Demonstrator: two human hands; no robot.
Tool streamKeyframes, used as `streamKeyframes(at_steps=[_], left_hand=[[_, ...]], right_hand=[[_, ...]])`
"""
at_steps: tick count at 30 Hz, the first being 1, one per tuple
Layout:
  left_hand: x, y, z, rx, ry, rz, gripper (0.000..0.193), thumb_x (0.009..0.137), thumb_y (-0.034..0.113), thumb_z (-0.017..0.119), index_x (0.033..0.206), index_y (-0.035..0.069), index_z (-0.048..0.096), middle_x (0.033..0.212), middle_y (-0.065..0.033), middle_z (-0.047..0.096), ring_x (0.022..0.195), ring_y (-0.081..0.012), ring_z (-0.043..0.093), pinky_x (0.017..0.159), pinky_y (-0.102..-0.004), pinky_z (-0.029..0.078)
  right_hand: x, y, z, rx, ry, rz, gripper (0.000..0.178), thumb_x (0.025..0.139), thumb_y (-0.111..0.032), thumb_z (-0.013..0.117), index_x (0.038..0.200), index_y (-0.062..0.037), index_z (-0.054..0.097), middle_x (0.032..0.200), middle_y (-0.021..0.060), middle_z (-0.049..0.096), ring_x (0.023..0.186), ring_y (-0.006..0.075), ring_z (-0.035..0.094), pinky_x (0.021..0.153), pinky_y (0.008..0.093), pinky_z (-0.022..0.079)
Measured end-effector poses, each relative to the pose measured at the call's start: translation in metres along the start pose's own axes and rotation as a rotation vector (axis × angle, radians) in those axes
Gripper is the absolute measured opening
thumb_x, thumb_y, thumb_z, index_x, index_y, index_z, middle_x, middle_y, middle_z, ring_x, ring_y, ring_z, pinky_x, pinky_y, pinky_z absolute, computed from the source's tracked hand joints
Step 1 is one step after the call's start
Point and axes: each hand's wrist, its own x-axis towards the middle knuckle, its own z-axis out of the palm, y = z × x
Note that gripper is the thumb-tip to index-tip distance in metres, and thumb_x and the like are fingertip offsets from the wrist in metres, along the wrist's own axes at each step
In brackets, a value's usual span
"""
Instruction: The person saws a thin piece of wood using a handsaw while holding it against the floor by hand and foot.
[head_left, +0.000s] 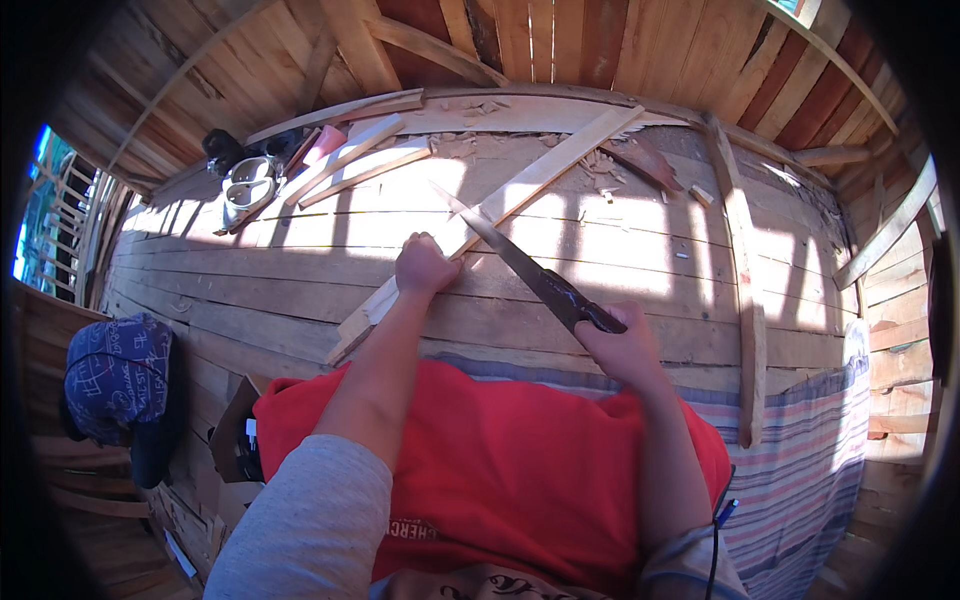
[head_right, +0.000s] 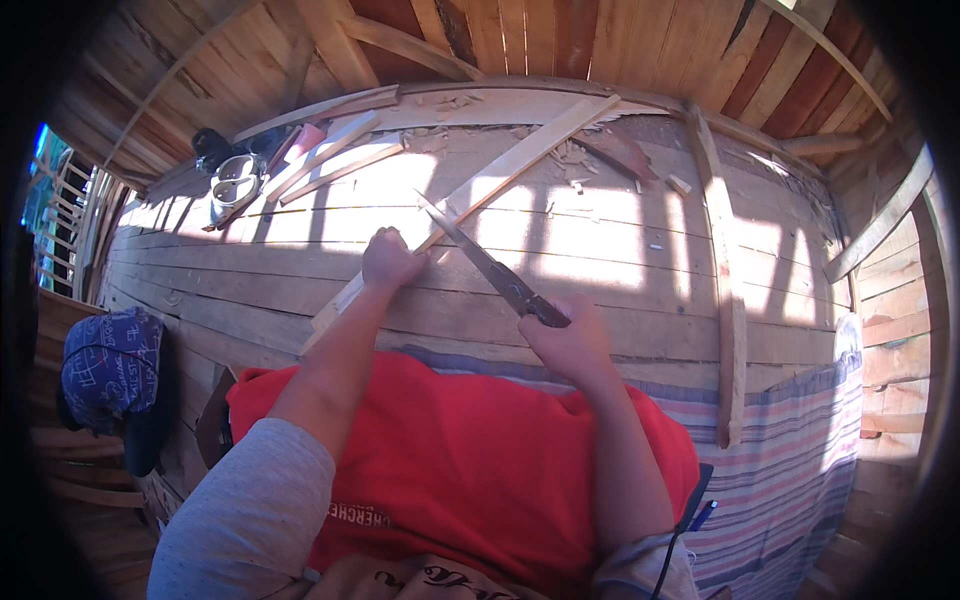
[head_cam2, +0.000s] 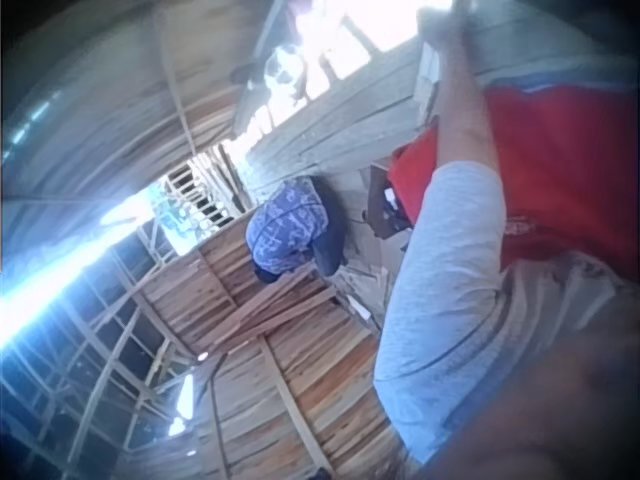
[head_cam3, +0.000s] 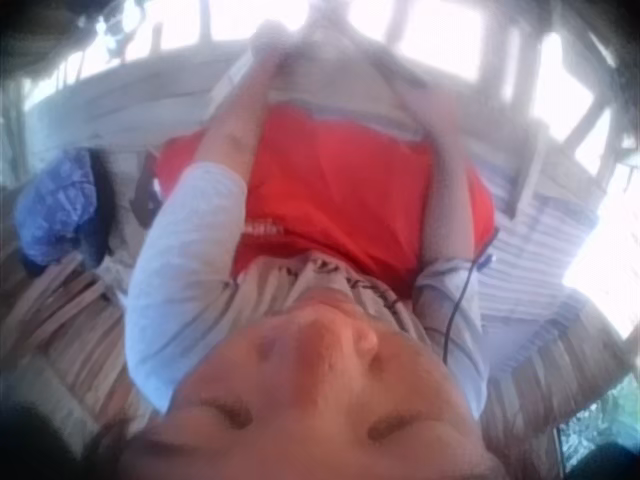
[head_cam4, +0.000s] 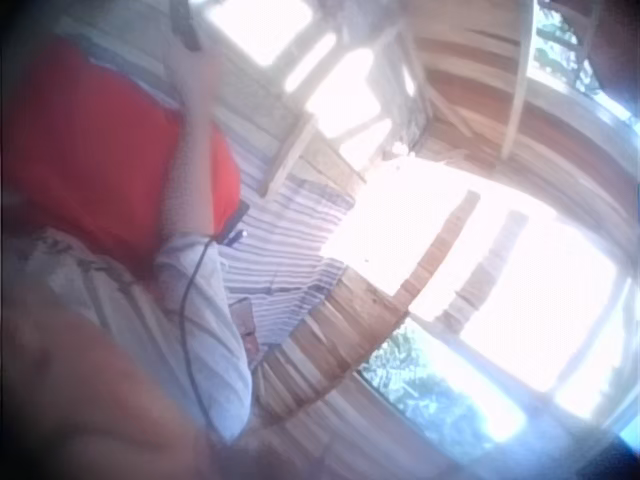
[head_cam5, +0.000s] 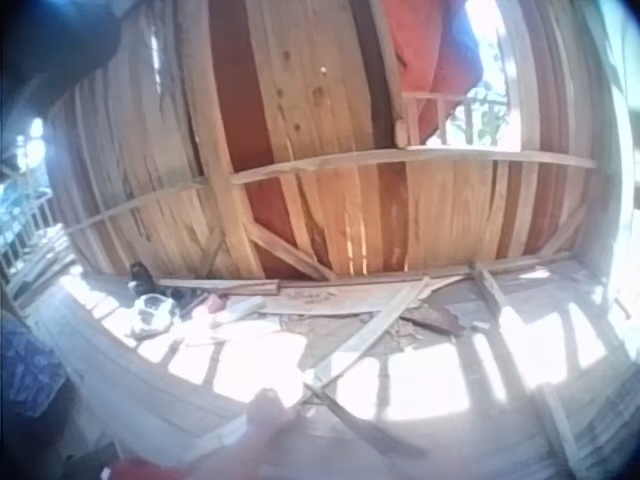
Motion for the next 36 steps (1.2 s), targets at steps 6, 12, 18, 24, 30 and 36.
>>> streamKeyframes(at_steps=[6,12,18,24,30,36], left_hand=[[0.002,-0.006,-0.002,0.001,0.005,-0.001,0.063,0.075,0.047,0.086,0.110,-0.002,0.067,0.117,-0.0193,0.068,0.112,-0.0338,0.067,0.097,-0.0429,0.056],[-0.005,0.000,0.002,-0.006,0.050,0.055,0.063,0.078,0.046,0.084,0.109,-0.004,0.063,0.116,-0.0210,0.066,0.114,-0.0356,0.065,0.097,-0.0441,0.055],[0.008,-0.009,0.012,-0.018,0.094,0.126,0.062,0.076,0.044,0.086,0.107,-0.004,0.062,0.111,-0.0236,0.067,0.108,-0.0388,0.067,0.093,-0.0469,0.056],[0.006,-0.006,0.004,-0.005,0.069,0.063,0.063,0.075,0.043,0.087,0.107,-0.004,0.061,0.111,-0.0240,0.067,0.108,-0.0395,0.067,0.093,-0.0472,0.056],[0.006,0.002,-0.007,0.028,-0.047,0.028,0.067,0.080,0.046,0.084,0.118,-0.004,0.059,0.119,-0.0206,0.064,0.115,-0.0362,0.065,0.098,-0.0452,0.054],[0.006,0.003,-0.005,0.032,-0.054,0.022,0.068,0.079,0.046,0.085,0.117,-0.004,0.059,0.118,-0.0215,0.064,0.114,-0.0356,0.065,0.096,-0.0453,0.055]], right_hand=[[-0.002,-0.008,0.009,0.043,-0.064,-0.031,0.024,0.082,-0.018,0.068,0.068,-0.0016,0.057,0.056,-0.0003,0.052,0.053,0.0086,0.050,0.050,0.0323,0.042],[-0.002,0.001,0.003,0.076,0.036,-0.038,0.025,0.082,-0.020,0.070,0.072,-0.0005,0.058,0.059,-0.0005,0.052,0.055,0.0082,0.048,0.052,0.0313,0.041],[0.016,0.000,0.020,0.112,-0.008,0.065,0.022,0.083,-0.021,0.068,0.076,-0.0015,0.060,0.063,-0.0005,0.053,0.058,0.0086,0.048,0.053,0.0304,0.040],[-0.009,-0.010,0.005,0.120,0.025,0.050,0.023,0.083,-0.019,0.067,0.071,-0.0020,0.058,0.059,-0.0016,0.051,0.055,0.0085,0.048,0.051,0.0305,0.040],[-0.001,-0.009,0.011,0.071,0.042,0.009,0.027,0.083,-0.019,0.067,0.065,-0.0018,0.054,0.055,0.0001,0.048,0.052,0.0101,0.048,0.050,0.0317,0.040],[0.024,0.001,0.037,-0.026,0.003,-0.122,0.031,0.083,-0.022,0.068,0.066,0.0002,0.054,0.054,0.0020,0.047,0.053,0.0110,0.048,0.051,0.0323,0.041]])
